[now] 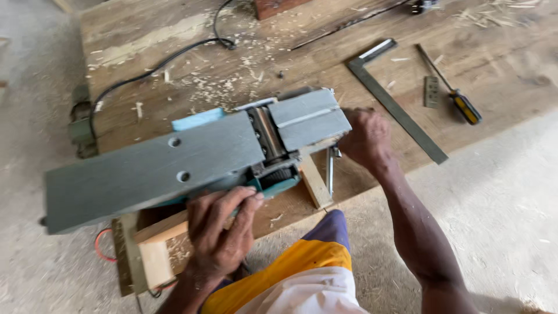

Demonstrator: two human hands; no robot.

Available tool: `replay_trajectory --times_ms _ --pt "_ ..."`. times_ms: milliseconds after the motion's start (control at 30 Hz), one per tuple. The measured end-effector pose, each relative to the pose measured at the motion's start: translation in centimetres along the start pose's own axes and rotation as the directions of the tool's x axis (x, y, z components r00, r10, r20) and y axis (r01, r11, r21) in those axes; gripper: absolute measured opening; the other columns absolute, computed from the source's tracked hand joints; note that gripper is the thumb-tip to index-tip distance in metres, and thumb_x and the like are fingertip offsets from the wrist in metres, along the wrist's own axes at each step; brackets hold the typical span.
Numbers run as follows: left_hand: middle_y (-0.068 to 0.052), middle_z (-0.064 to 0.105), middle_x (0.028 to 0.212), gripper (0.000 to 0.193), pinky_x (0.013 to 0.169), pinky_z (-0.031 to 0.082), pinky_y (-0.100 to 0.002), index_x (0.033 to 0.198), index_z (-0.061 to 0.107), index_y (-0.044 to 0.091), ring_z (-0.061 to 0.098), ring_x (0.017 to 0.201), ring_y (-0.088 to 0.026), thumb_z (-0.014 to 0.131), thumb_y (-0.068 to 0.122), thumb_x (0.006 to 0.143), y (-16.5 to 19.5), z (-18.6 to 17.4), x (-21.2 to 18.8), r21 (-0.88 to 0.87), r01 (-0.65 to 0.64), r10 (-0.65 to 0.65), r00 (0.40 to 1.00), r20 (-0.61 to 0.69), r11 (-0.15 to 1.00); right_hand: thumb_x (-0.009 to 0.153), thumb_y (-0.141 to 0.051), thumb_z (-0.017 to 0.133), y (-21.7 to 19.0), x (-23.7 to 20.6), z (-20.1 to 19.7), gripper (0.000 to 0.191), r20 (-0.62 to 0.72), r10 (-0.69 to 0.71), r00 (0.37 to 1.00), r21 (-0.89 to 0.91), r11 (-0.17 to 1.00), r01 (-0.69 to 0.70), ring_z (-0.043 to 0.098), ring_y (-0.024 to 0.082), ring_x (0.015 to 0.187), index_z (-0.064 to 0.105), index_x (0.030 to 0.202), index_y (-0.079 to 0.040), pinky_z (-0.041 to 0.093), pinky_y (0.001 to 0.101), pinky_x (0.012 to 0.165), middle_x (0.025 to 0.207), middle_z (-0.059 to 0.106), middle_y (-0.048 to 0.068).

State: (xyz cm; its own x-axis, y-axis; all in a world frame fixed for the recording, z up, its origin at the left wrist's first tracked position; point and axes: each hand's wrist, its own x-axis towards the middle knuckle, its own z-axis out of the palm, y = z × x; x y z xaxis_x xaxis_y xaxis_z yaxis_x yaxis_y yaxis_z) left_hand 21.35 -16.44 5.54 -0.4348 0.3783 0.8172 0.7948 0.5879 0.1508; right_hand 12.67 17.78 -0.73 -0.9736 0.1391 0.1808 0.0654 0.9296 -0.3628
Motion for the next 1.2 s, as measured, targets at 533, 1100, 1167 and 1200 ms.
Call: replay_trajectory --times_ms 533,1100,1167,1200 --pt "-0.022 0.062 0.128 0.052 0.098 0.051 -0.049 0.129 0.059 -0.005 0.062 0.116 -0.042 0.055 -0.016 0.078 12.0 10.3 23.9 -0.311 0.309 -0.212 0.927 0.308 0.899 0.085 -0.035 0.074 2.5 11.7 -7.2 0.035 -0.11 0.241 0.964 0.44 0.882 -0.17 0.067 0.037 0.064 0.059 0.09 -0.004 0.052 0.0495 0.057 0.069 0.065 0.018" --pt "-0.023 0.057 0.118 0.03 0.082 0.051 -0.047 0.115 0.058 -0.001 0.058 0.104 -0.043 0.056 0.001 0.086 22.5 29.7 24.4 0.004 0.244 -0.125 0.483 0.867 0.97 0.103 -0.041 0.06 13.4 -12.9 -17.4 0.039 0.26 0.518 0.815 0.676 0.505 -0.536 0.071 0.019 0.087 0.074 0.102 -0.005 0.054 0.0339 0.078 0.088 0.072 0.011" --pt "-0.022 0.057 0.114 0.026 0.08 0.051 -0.047 0.113 0.058 -0.001 0.058 0.101 -0.042 0.056 0.004 0.087 22.1 29.5 24.5 0.012 0.241 -0.122 0.447 0.886 0.97 0.104 -0.044 0.058 14.3 -13.7 -17.3 0.044 0.31 0.463 0.83 0.731 0.443 -0.52 0.069 0.021 0.083 0.072 0.103 -0.002 0.053 0.037 0.075 0.086 0.071 0.015" --pt "-0.022 0.057 0.112 0.024 0.079 0.052 -0.047 0.112 0.058 0.0 0.059 0.099 -0.042 0.056 0.006 0.088 21.8 29.1 24.5 0.004 0.238 -0.11 0.437 0.893 0.971 0.103 -0.042 0.06 13.8 -14.1 -17.3 0.043 0.315 0.445 0.838 0.778 0.383 -0.497 0.069 0.021 0.084 0.072 0.104 -0.001 0.054 0.0368 0.076 0.087 0.071 0.014"
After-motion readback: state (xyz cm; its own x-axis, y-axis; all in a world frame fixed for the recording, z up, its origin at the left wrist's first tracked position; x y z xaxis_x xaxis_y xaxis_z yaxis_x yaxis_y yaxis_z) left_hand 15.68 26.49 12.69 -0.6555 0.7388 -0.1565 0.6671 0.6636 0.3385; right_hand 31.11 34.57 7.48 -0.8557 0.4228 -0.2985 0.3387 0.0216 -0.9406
